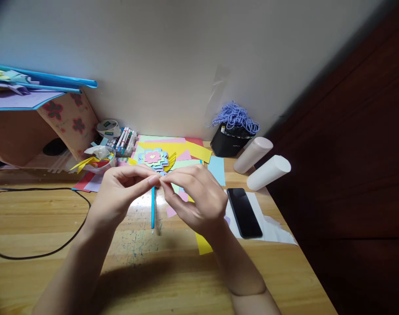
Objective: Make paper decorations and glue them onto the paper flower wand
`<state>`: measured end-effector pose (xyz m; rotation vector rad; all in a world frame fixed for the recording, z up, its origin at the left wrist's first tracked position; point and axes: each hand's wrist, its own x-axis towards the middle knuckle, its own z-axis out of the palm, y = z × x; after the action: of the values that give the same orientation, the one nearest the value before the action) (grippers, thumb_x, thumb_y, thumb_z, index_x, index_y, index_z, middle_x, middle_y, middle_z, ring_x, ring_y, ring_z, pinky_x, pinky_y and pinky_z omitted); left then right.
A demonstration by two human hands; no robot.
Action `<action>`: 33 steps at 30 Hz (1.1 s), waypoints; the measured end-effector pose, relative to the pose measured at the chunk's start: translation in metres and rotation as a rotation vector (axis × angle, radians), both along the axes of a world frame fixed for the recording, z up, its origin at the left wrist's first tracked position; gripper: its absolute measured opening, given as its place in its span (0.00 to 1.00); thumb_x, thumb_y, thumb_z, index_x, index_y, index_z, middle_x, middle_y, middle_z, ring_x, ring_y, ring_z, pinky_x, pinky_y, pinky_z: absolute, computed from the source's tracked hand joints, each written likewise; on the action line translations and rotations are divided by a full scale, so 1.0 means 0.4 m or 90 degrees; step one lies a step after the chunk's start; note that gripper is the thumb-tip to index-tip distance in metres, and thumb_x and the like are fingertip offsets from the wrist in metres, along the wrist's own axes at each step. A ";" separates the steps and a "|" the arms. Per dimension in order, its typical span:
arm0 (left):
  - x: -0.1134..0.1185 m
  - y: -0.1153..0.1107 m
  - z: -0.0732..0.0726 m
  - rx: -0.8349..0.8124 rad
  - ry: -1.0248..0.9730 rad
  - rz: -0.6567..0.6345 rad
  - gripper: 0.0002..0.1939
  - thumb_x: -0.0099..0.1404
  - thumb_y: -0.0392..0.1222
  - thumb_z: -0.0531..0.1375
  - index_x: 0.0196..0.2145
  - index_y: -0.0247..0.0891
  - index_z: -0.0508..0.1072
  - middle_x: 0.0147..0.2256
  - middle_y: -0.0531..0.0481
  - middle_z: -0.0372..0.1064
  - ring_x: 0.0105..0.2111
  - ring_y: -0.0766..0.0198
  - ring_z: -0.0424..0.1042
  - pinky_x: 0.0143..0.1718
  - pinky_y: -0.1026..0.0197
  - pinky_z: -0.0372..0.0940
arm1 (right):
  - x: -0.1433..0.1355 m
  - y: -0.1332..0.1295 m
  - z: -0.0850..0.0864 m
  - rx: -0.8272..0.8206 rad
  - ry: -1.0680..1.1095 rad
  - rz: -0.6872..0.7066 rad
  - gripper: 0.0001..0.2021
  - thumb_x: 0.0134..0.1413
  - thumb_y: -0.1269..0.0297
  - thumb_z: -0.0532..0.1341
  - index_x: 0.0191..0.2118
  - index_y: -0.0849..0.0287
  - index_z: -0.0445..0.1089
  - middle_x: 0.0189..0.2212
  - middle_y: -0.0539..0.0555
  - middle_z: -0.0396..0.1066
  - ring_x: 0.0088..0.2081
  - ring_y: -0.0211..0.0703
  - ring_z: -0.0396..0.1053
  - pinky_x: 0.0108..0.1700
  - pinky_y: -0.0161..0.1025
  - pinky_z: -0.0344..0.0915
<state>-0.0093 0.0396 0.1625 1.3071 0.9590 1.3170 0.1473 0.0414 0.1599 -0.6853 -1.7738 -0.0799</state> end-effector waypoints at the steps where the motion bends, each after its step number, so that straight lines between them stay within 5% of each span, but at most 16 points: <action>1: 0.001 -0.001 0.001 0.005 0.005 0.005 0.02 0.53 0.40 0.66 0.25 0.40 0.78 0.25 0.50 0.73 0.29 0.65 0.71 0.31 0.62 0.67 | -0.001 -0.001 -0.001 0.002 -0.008 -0.008 0.13 0.45 0.79 0.64 0.36 0.54 0.70 0.28 0.49 0.74 0.30 0.41 0.72 0.33 0.39 0.69; 9: 0.001 -0.011 0.004 0.055 0.041 0.048 0.01 0.54 0.38 0.66 0.25 0.40 0.78 0.26 0.51 0.74 0.26 0.67 0.69 0.28 0.64 0.64 | -0.010 -0.007 -0.001 -0.073 0.002 -0.013 0.10 0.47 0.78 0.63 0.34 0.56 0.69 0.28 0.50 0.72 0.31 0.40 0.69 0.35 0.40 0.67; 16: 0.001 -0.003 -0.001 0.018 0.006 0.038 0.02 0.53 0.40 0.66 0.25 0.41 0.78 0.24 0.52 0.73 0.26 0.68 0.69 0.27 0.66 0.63 | -0.017 0.000 -0.011 -0.338 0.128 0.129 0.03 0.54 0.71 0.59 0.33 0.57 0.66 0.29 0.49 0.66 0.31 0.37 0.64 0.35 0.37 0.64; 27: 0.001 -0.001 -0.007 0.052 -0.013 0.095 0.01 0.54 0.40 0.66 0.27 0.43 0.79 0.25 0.53 0.74 0.25 0.70 0.69 0.25 0.68 0.63 | -0.008 0.009 0.002 -0.518 0.256 0.281 0.01 0.55 0.68 0.60 0.32 0.56 0.67 0.28 0.48 0.65 0.31 0.33 0.65 0.35 0.31 0.64; 33: 0.009 -0.007 -0.003 0.151 0.098 0.120 0.06 0.55 0.39 0.65 0.33 0.43 0.78 0.28 0.52 0.74 0.25 0.70 0.67 0.24 0.67 0.62 | -0.001 0.023 0.000 -0.577 0.328 0.319 0.03 0.53 0.66 0.62 0.30 0.57 0.69 0.25 0.47 0.65 0.28 0.32 0.63 0.33 0.31 0.64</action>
<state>-0.0059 0.0368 0.1612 1.5468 1.0790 1.5273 0.1469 0.0508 0.1598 -0.7628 -1.3664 1.1946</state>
